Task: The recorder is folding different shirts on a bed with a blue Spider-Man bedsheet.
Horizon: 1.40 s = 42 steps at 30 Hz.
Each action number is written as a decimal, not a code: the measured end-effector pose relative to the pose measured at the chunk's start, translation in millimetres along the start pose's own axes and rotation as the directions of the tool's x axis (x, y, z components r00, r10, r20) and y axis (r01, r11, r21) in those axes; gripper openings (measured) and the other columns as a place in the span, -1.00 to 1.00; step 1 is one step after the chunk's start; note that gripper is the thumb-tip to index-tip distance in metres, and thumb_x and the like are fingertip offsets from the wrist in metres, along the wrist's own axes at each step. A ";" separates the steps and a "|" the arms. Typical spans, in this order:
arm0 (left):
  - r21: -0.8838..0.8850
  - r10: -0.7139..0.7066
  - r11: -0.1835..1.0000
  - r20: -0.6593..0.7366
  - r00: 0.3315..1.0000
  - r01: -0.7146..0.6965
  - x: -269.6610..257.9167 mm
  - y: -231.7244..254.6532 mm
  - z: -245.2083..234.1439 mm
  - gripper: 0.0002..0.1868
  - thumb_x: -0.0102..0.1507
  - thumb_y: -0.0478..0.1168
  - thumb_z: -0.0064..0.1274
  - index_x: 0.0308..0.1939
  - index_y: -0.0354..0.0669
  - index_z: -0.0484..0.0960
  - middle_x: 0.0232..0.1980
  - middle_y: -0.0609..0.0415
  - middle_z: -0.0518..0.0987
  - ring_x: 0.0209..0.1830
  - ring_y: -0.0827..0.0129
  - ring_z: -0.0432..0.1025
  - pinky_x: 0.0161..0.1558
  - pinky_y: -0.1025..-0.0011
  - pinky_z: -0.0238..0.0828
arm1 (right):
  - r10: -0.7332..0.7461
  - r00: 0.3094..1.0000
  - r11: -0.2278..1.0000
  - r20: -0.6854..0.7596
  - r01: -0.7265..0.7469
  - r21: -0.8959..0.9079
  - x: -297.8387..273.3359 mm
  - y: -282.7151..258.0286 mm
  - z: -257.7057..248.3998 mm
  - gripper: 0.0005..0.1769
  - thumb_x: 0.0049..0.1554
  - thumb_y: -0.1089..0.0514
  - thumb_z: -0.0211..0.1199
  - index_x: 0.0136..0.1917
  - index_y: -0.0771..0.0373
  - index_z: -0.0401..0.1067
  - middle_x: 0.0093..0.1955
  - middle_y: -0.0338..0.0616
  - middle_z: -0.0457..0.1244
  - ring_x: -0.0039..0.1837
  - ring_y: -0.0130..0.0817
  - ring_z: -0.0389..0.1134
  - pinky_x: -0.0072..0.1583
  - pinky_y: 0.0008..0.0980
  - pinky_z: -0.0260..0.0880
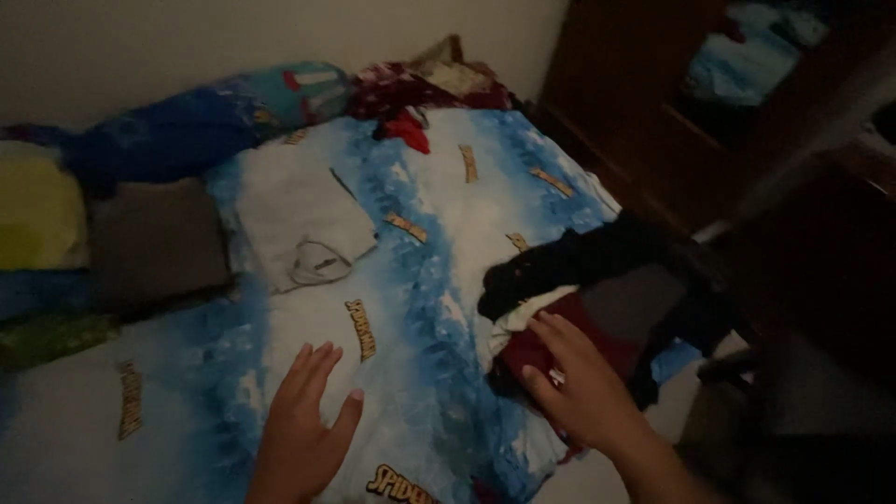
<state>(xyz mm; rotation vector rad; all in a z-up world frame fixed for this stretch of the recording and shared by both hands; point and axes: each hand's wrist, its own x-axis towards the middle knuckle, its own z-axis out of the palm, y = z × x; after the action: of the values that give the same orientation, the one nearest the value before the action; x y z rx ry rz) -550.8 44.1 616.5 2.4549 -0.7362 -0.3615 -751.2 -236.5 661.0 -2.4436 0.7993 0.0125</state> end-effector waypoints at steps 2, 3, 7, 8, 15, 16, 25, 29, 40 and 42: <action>-0.021 0.036 0.999 0.043 0.998 -0.035 14.5 12.9 5.4 -0.29 0.24 0.02 0.11 0.46 -0.02 0.38 0.56 -0.01 0.23 0.64 0.10 -0.09 0.48 0.06 -0.06 | 0.019 0.999 1.000 -0.041 -0.019 0.008 -1.1 24.7 3.7 -0.21 0.13 -0.06 0.28 0.58 0.01 0.17 0.63 -0.07 -0.03 0.64 -0.10 -0.05 0.48 -0.17 0.10; -0.039 0.062 0.997 0.065 0.996 -0.060 21.6 18.8 7.6 -0.30 0.25 0.02 0.10 0.46 -0.02 0.38 0.56 -0.01 0.24 0.64 0.09 -0.09 0.47 0.05 -0.05 | 0.015 0.997 1.000 -0.081 -0.014 0.017 -0.3 36.5 6.3 -0.24 0.13 -0.04 0.29 0.56 0.03 0.19 0.62 -0.05 0.00 0.64 -0.08 -0.03 0.49 -0.16 0.09; -0.118 0.149 0.983 0.088 0.985 -0.138 43.3 35.7 35.6 -0.32 0.26 0.02 0.07 0.44 -0.06 0.38 0.57 -0.06 0.23 0.63 0.05 -0.05 0.44 0.04 0.02 | 0.058 0.987 0.998 -0.147 -0.055 0.026 -6.6 68.2 -6.9 -0.25 0.14 -0.04 0.27 0.55 0.08 0.20 0.62 -0.01 0.01 0.61 -0.07 0.02 0.48 -0.13 0.09; -0.139 0.183 0.975 0.073 0.980 -0.172 49.1 42.7 42.4 -0.34 0.27 0.00 0.08 0.43 -0.09 0.38 0.56 -0.10 0.23 0.62 0.01 -0.03 0.44 0.03 0.02 | 0.089 0.985 0.996 -0.145 -0.086 0.030 -5.1 76.5 -11.2 -0.25 0.14 -0.03 0.27 0.55 0.10 0.19 0.62 0.00 0.00 0.60 -0.06 0.03 0.47 -0.12 0.09; -0.368 0.041 0.930 0.058 0.997 -0.017 65.6 96.5 144.5 -0.43 0.27 -0.10 0.10 0.36 -0.11 0.46 0.48 -0.09 0.35 0.50 0.00 0.20 0.40 0.08 0.15 | 0.312 0.950 0.934 0.013 -0.309 0.180 15.0 172.5 -8.8 -0.27 0.20 -0.04 0.23 0.59 0.08 0.17 0.54 -0.03 0.18 0.29 -0.01 0.35 0.28 -0.09 0.39; -0.358 0.023 0.934 0.057 0.998 -0.001 68.6 90.3 173.6 -0.43 0.27 -0.10 0.10 0.36 -0.11 0.46 0.48 -0.09 0.35 0.50 0.00 0.20 0.40 0.08 0.15 | 0.303 0.952 0.935 0.031 -0.304 0.184 20.5 194.1 0.4 -0.27 0.20 -0.04 0.23 0.59 0.08 0.17 0.54 -0.03 0.18 0.29 -0.01 0.35 0.28 -0.09 0.39; -0.351 -0.282 0.899 -0.001 0.959 0.264 93.9 124.3 348.1 -0.50 0.24 -0.10 0.14 0.24 -0.14 0.53 0.32 -0.11 0.47 0.22 0.01 0.42 0.23 0.12 0.38 | 0.369 0.892 0.883 0.262 -0.424 0.201 97.7 338.7 15.6 -0.31 0.20 0.01 0.22 0.56 0.07 0.21 0.44 -0.02 0.28 0.36 -0.12 0.38 0.36 -0.20 0.37; -0.380 -0.304 0.869 0.096 0.948 0.318 96.1 102.6 435.9 -0.55 0.25 -0.12 0.08 0.19 -0.22 0.54 0.16 -0.18 0.56 0.10 -0.02 0.48 0.14 0.10 0.43 | 0.318 0.903 0.900 0.288 -0.383 0.209 116.3 377.8 28.3 -0.35 0.20 0.02 0.25 0.53 0.10 0.26 0.49 -0.01 0.22 0.44 -0.11 0.29 0.40 -0.21 0.28; -0.580 -0.379 0.710 0.162 0.911 0.399 81.5 69.6 589.2 -0.55 0.27 -0.17 -0.02 0.19 -0.35 0.50 0.15 -0.18 0.57 0.10 0.08 0.49 0.10 0.19 0.41 | 0.272 0.849 0.883 0.453 -0.408 0.233 117.4 428.7 26.1 -0.37 0.21 0.06 0.23 0.52 0.13 0.24 0.48 -0.06 0.25 0.44 -0.16 0.30 0.41 -0.24 0.28; -0.454 -0.448 0.745 0.201 0.871 0.488 60.4 44.8 615.2 -0.53 0.37 -0.07 -0.17 0.22 -0.36 0.48 0.18 -0.20 0.53 0.14 0.05 0.44 0.15 0.20 0.34 | 0.269 0.843 0.889 0.465 -0.404 0.218 115.2 431.9 23.5 -0.38 0.21 0.04 0.24 0.51 0.11 0.25 0.46 -0.09 0.28 0.44 -0.20 0.32 0.41 -0.26 0.31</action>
<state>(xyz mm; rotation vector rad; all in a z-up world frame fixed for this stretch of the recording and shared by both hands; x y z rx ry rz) -763.5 -283.3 135.1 2.0984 -0.0078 -0.7423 -888.9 -573.5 400.4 -1.8763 0.9416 0.5024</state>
